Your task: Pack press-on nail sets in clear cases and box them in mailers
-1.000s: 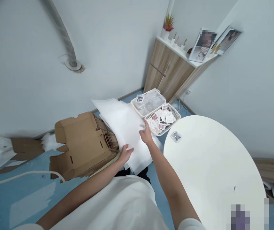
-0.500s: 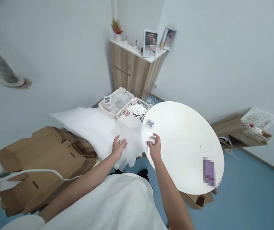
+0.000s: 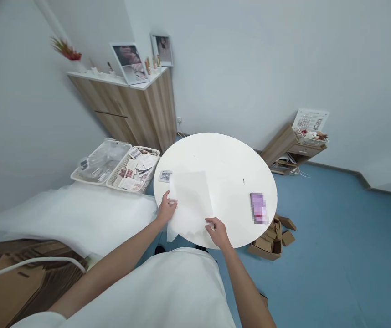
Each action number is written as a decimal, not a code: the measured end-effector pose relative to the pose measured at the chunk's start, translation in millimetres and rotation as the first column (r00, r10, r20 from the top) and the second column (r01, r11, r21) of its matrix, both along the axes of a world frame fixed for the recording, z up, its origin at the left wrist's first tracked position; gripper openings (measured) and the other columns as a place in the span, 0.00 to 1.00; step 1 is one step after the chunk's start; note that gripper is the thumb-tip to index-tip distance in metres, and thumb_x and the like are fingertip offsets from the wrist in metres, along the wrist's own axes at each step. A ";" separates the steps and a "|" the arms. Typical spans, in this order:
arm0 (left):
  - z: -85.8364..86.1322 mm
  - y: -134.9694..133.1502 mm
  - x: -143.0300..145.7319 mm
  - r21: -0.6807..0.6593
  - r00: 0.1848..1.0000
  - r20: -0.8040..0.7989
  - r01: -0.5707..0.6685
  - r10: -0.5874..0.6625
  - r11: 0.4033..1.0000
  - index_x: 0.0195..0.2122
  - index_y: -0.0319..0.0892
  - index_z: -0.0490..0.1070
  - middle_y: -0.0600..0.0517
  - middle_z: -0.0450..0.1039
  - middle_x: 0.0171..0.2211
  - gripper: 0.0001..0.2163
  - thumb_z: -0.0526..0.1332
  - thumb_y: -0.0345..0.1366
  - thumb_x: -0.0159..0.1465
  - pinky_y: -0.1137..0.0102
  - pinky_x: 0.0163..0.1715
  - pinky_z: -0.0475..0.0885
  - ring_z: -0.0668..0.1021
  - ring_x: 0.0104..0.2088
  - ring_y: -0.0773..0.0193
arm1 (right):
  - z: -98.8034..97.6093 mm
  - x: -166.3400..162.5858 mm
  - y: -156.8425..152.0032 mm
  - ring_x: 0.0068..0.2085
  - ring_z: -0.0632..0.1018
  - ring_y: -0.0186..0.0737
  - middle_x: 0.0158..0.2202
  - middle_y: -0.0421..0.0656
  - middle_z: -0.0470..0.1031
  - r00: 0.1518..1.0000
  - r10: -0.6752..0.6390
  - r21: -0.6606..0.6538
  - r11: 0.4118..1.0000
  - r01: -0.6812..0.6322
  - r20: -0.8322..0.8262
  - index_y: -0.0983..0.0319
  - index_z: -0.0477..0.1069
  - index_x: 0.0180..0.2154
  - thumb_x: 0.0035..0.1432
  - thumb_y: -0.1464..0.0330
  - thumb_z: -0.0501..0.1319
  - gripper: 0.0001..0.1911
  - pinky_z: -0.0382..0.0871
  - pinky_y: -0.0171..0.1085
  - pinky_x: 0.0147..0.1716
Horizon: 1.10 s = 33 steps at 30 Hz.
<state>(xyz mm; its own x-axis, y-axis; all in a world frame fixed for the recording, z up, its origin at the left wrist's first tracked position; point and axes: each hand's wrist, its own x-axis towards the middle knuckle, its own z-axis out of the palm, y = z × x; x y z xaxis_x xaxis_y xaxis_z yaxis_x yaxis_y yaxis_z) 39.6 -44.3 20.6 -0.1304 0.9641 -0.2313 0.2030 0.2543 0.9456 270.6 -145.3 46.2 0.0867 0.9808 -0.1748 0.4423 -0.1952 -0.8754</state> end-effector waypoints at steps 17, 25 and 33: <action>-7.1 16.1 108.4 -0.084 0.919 -0.369 0.118 -0.141 0.989 0.58 0.42 0.48 0.43 0.65 0.46 0.31 0.59 0.31 0.54 0.61 0.50 0.59 0.67 0.50 0.55 | -31.1 82.4 -28.8 0.49 0.67 0.49 0.49 0.50 0.63 0.883 0.143 -0.110 0.988 -0.104 0.448 0.58 0.64 0.50 0.49 0.65 0.58 0.24 0.63 0.45 0.45; 9.7 -30.0 103.3 -0.035 0.853 -0.450 0.277 -0.263 0.960 0.46 0.49 0.67 0.49 0.58 0.57 0.19 0.62 0.34 0.52 0.58 0.58 0.38 0.52 0.60 0.53 | -42.2 73.9 8.2 0.56 0.61 0.48 0.56 0.47 0.60 0.777 0.248 0.017 0.949 -0.316 0.579 0.56 0.62 0.50 0.54 0.75 0.51 0.21 0.53 0.49 0.51; 11.1 -29.7 97.3 -0.132 0.872 -0.362 0.302 -0.330 0.944 0.45 0.50 0.68 0.50 0.55 0.58 0.19 0.63 0.35 0.51 0.56 0.58 0.34 0.45 0.62 0.52 | -50.2 70.9 21.4 0.53 0.63 0.50 0.55 0.51 0.61 0.740 0.267 -0.044 0.951 -0.306 0.618 0.58 0.62 0.49 0.54 0.71 0.52 0.19 0.51 0.51 0.50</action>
<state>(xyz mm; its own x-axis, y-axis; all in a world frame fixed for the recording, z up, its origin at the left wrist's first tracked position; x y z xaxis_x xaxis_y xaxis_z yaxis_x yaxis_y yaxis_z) 136.9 -74.0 31.6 0.0888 0.9517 -0.2940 0.6183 0.1788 0.7654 341.5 -123.9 -4.0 -0.1310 0.9832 -0.1272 0.9115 0.0689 -0.4056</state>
